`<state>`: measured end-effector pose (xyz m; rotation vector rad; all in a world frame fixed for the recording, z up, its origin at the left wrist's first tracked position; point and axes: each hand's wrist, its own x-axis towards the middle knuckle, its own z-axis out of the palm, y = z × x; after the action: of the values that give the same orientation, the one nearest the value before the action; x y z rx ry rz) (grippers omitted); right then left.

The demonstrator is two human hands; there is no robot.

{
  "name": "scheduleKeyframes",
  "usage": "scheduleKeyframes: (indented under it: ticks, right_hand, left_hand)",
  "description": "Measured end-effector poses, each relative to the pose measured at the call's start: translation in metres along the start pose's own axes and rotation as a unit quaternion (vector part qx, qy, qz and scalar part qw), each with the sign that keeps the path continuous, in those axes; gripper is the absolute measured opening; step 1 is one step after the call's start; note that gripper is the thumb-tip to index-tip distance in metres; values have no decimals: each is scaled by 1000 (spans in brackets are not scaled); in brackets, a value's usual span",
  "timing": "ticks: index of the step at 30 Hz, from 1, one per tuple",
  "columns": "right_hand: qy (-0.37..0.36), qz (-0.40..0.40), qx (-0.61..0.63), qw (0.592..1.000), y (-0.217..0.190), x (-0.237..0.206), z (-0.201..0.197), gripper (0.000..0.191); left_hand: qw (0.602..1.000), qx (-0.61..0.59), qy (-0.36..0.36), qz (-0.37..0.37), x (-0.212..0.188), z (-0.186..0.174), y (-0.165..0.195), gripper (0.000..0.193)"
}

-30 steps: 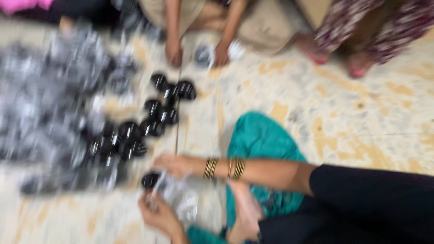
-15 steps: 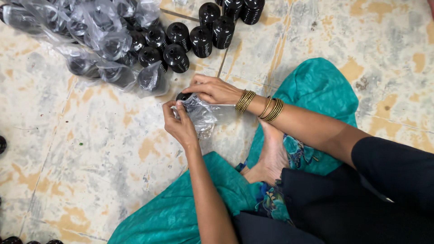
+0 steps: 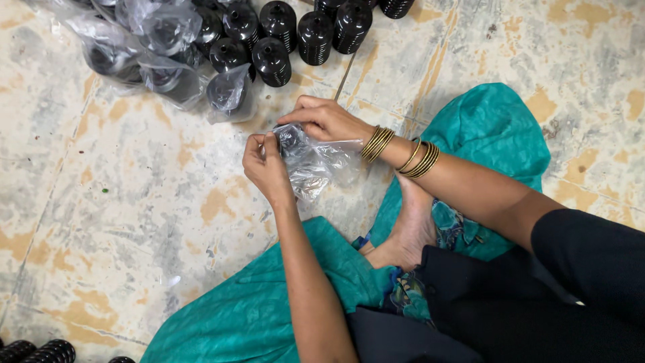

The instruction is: The person sits on the floor surrounded by black plastic bottles and inserts them one at a time into clear plastic bags, gathering the bag opening around each bottle and placing filled bags aside with the growing pile of bagged bottles.

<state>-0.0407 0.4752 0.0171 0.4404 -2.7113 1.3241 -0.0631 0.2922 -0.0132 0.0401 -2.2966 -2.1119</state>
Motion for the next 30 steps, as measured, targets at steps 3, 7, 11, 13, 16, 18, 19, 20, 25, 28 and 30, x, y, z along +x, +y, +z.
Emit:
scheduleKeyframes:
  ticks: [3, 7, 11, 13, 16, 18, 19, 20, 25, 28, 30]
  right_hand:
    - [-22, 38, -1, 999, 12, -4, 3, 41]
    - [-59, 50, 25, 997, 33, -9, 16, 34]
    - [-84, -40, -13, 996, 54, -8, 29, 43]
    - [-99, -56, -54, 992, 61, -8, 32, 42]
    - [-78, -46, -57, 994, 63, -11, 30, 40]
    - [-58, -14, -26, 998, 58, -12, 28, 37]
    - [-52, 9, -6, 999, 55, -13, 26, 36]
    - [-45, 32, 13, 998, 51, -13, 24, 34]
    - [-80, 29, -9, 996, 29, -14, 21, 26]
    - [-81, 36, -53, 995, 23, -17, 18, 22]
    - [-75, 65, -62, 993, 24, -19, 16, 23]
  left_hand:
    - [998, -5, -4, -59, 5, -3, -21, 27]
    - [983, -103, -46, -147, 14, -7, -62, 29]
    - [955, -174, -47, -235, 16, -5, -95, 32]
    - [943, -179, -77, -269, 14, -10, -101, 27]
    - [918, -239, -95, -302, 2, -23, -101, 15]
    - [914, -228, -97, -322, -9, -35, -97, 5]
    - [918, -191, -99, -332, -15, -37, -95, 5]
    - [922, -153, -101, -342, -20, -39, -92, 10]
    - [966, 232, -64, -92, -43, -22, -62, 12]
    - [929, 357, -31, -96, -56, -12, -35, 15]
    - [916, 382, -54, -110, -59, -14, -22, 21]
